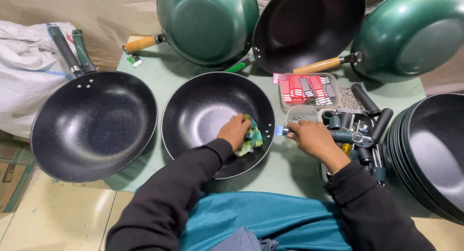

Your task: Assembling handles onto various pans using a screwdriver and wiping them clean with a cloth.

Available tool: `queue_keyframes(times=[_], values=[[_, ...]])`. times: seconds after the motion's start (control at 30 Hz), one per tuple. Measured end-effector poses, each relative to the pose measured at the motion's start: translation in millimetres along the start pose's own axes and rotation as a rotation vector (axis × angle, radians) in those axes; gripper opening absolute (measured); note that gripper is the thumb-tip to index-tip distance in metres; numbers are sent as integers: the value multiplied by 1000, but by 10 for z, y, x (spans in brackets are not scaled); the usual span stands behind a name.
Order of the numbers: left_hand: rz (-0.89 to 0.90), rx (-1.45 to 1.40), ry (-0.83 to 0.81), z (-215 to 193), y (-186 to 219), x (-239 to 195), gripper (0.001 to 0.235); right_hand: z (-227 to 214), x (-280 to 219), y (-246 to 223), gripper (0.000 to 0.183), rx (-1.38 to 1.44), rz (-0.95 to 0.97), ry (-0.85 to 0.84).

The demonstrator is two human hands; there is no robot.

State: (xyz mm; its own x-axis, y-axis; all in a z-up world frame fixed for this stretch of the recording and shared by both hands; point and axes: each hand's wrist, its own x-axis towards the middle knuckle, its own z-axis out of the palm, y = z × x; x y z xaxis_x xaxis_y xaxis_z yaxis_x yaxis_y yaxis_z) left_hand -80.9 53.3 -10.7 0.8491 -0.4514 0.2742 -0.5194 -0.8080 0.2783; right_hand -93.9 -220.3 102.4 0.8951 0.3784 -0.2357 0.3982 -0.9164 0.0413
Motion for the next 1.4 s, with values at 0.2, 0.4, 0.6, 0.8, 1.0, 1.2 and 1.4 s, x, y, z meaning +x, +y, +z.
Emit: queue_keyframes(times=[0.2,0.4,0.6,0.8,1.0,1.2,1.4], values=[[-116,387,368,186,-547,335,10,-143,-68,-60,42,40,12,-6],[-380,278,-24,-4,-743,83,16,-181,-124,222,46,29,77,-67],[-431,321,-339,-433,-382,-116,21,-50,-257,645,46,-32,230,-109],[-437,78,-446,-131,-82,-210,31,-12,-424,933,50,98,391,-139],[-390,-301,-384,-175,608,-33,46,-129,-502,837,51,210,399,-130],[-483,-487,-181,88,621,285,45,-163,-507,807,50,217,364,-38],[-394,-543,-30,-147,816,382,48,-201,-552,797,47,274,361,-11]])
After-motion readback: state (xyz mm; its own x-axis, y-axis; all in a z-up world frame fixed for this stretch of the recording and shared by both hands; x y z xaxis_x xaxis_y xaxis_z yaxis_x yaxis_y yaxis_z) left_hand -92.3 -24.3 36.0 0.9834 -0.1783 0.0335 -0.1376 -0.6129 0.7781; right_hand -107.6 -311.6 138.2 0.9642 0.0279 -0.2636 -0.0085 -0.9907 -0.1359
